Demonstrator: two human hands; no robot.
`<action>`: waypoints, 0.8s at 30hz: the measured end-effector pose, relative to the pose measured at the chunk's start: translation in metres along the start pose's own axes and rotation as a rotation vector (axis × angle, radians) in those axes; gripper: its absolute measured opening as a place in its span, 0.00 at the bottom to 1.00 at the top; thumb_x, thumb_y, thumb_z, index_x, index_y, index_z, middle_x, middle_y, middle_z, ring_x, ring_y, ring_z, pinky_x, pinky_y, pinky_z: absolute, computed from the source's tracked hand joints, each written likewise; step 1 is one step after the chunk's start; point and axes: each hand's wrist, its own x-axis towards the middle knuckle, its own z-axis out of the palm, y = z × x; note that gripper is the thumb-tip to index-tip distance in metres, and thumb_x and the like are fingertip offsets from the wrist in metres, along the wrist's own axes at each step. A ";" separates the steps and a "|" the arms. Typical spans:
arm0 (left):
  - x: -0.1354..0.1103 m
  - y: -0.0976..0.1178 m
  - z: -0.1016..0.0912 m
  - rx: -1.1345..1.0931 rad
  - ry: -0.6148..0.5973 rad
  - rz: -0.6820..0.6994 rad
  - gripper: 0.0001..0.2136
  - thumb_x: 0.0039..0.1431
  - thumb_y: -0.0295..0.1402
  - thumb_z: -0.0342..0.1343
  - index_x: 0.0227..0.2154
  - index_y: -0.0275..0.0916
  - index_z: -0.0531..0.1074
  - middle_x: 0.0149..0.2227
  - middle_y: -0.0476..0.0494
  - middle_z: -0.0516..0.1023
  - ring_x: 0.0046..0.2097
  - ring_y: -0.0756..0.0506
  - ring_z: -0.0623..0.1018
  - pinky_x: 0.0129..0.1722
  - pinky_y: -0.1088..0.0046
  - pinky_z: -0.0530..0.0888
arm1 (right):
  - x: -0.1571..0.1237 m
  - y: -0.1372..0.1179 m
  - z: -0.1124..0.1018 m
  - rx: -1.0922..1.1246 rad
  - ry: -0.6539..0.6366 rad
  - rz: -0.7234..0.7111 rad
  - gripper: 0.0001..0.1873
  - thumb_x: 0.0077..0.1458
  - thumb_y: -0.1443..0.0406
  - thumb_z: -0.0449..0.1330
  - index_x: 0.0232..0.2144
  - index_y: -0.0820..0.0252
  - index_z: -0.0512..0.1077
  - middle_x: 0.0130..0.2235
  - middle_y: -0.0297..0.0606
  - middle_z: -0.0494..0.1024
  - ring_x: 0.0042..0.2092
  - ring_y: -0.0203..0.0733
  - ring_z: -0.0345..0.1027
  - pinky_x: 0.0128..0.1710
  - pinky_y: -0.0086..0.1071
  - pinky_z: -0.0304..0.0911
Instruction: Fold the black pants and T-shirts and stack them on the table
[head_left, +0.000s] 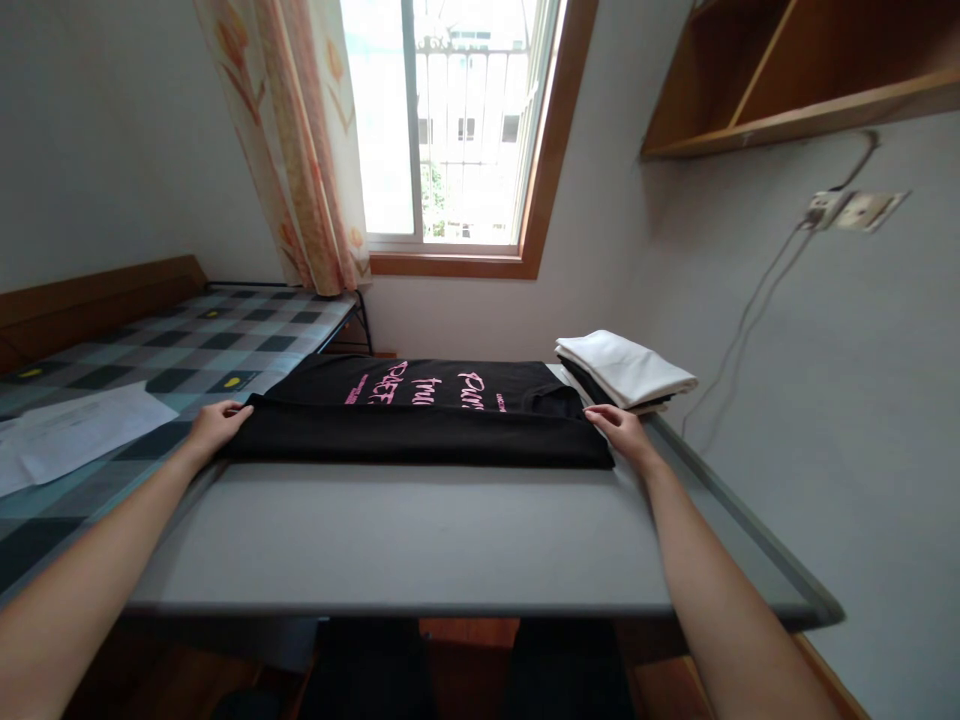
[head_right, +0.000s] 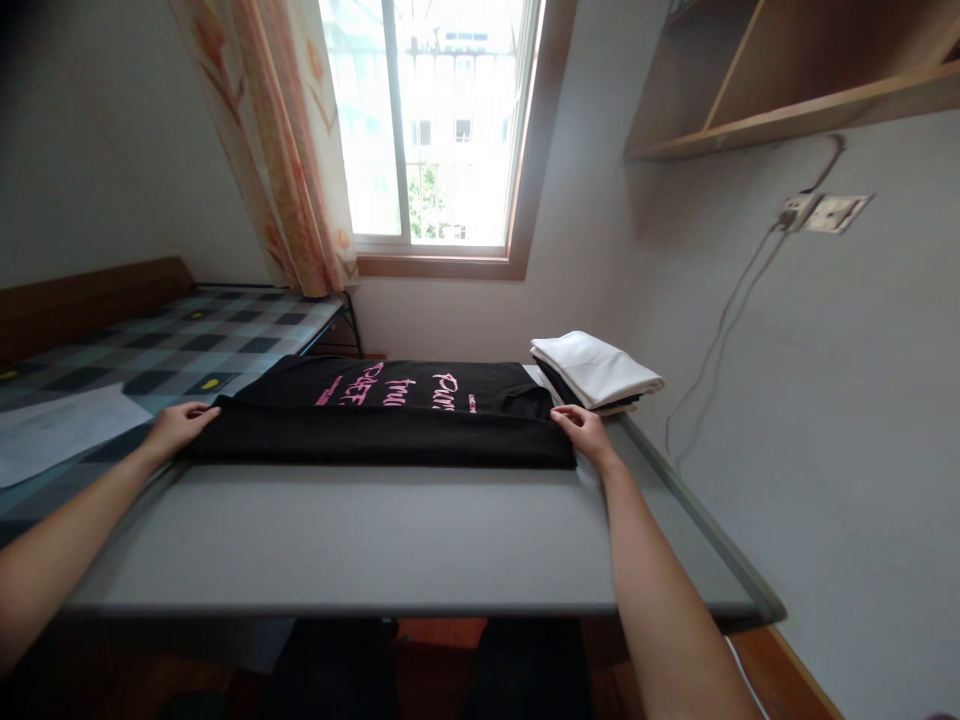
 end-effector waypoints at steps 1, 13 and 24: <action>-0.002 0.001 0.000 -0.006 0.031 -0.007 0.14 0.43 0.52 0.53 0.26 0.48 0.67 0.25 0.46 0.75 0.42 0.34 0.76 0.42 0.54 0.70 | 0.000 -0.002 0.000 0.018 0.024 -0.015 0.25 0.46 0.46 0.61 0.35 0.60 0.79 0.37 0.44 0.82 0.41 0.50 0.74 0.43 0.40 0.68; -0.003 -0.001 0.004 0.004 0.155 -0.010 0.16 0.42 0.52 0.53 0.28 0.46 0.69 0.29 0.45 0.78 0.45 0.33 0.76 0.45 0.53 0.69 | 0.005 0.005 0.018 -0.289 -0.136 -0.136 0.22 0.46 0.47 0.63 0.32 0.58 0.81 0.36 0.44 0.81 0.41 0.52 0.74 0.47 0.45 0.67; 0.010 0.006 -0.003 0.070 0.091 -0.045 0.15 0.46 0.50 0.52 0.25 0.43 0.69 0.27 0.45 0.77 0.40 0.37 0.76 0.39 0.63 0.70 | 0.012 -0.001 0.023 -0.421 -0.113 -0.102 0.22 0.48 0.45 0.62 0.28 0.55 0.81 0.33 0.41 0.79 0.43 0.52 0.71 0.49 0.43 0.64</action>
